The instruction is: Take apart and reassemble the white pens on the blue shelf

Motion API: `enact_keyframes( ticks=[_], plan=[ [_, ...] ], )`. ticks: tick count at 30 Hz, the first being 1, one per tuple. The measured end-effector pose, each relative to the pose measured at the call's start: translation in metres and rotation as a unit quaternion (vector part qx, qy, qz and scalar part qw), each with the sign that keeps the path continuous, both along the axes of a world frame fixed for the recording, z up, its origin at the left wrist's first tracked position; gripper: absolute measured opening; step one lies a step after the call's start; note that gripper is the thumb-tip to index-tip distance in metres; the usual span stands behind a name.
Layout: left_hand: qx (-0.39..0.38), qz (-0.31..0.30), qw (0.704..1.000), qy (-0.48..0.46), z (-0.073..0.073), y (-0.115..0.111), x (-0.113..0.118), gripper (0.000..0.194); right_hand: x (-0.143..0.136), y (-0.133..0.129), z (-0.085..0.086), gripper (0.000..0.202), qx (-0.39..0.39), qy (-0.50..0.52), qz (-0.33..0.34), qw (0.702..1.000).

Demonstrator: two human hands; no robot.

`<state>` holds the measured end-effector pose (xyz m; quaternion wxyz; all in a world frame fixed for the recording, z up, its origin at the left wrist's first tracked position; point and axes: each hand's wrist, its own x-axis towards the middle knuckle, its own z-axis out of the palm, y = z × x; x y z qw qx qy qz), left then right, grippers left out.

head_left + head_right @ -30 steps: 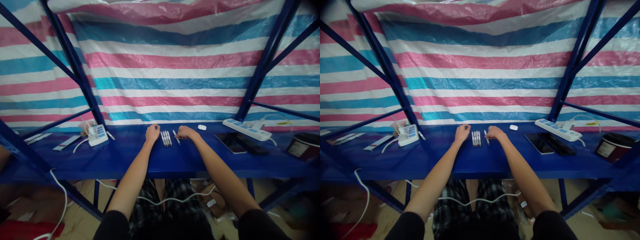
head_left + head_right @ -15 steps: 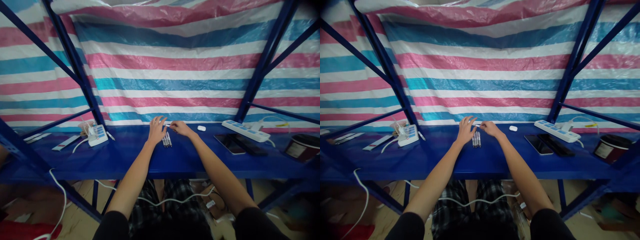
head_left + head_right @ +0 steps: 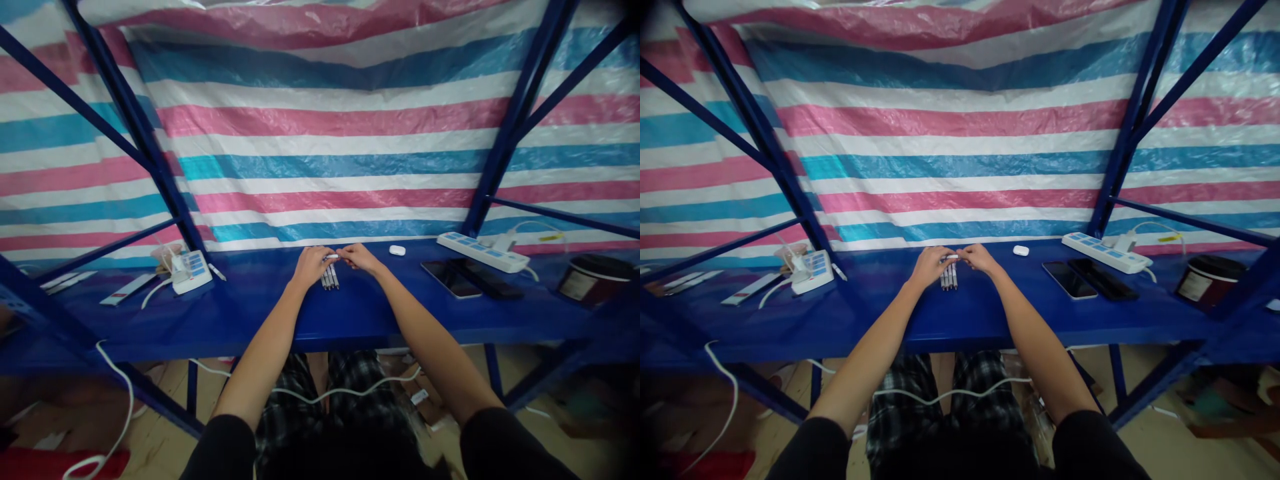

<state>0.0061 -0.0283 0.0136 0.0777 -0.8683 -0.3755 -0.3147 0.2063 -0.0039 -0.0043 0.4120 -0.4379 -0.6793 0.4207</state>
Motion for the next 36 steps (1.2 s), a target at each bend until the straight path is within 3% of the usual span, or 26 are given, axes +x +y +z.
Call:
enact_keyframes(
  ticks=[12,20,28,32,36],
  plan=[
    [-0.095,-0.024,0.99,-0.105,-0.005,0.008,-0.005,0.027,-0.001,-0.001,0.001,0.039,0.201,-0.078,-0.051,0.975],
    [-0.067,-0.028,0.99,-0.119,-0.006,0.008,-0.008,0.021,-0.007,-0.002,-0.004,0.033,0.049,0.056,-0.02,0.997],
    [-0.048,-0.019,0.993,-0.103,-0.009,0.01,-0.009,0.02,-0.009,-0.008,0.003,0.027,0.012,0.107,-0.026,0.994],
    [-0.048,-0.017,0.993,-0.105,-0.01,0.01,-0.009,0.019,-0.009,-0.009,0.003,0.037,0.022,0.132,-0.023,0.991],
    [-0.046,-0.02,0.993,-0.107,-0.01,0.01,-0.008,0.018,-0.009,-0.008,0.003,0.028,-0.005,0.128,-0.034,0.991]
  ],
)
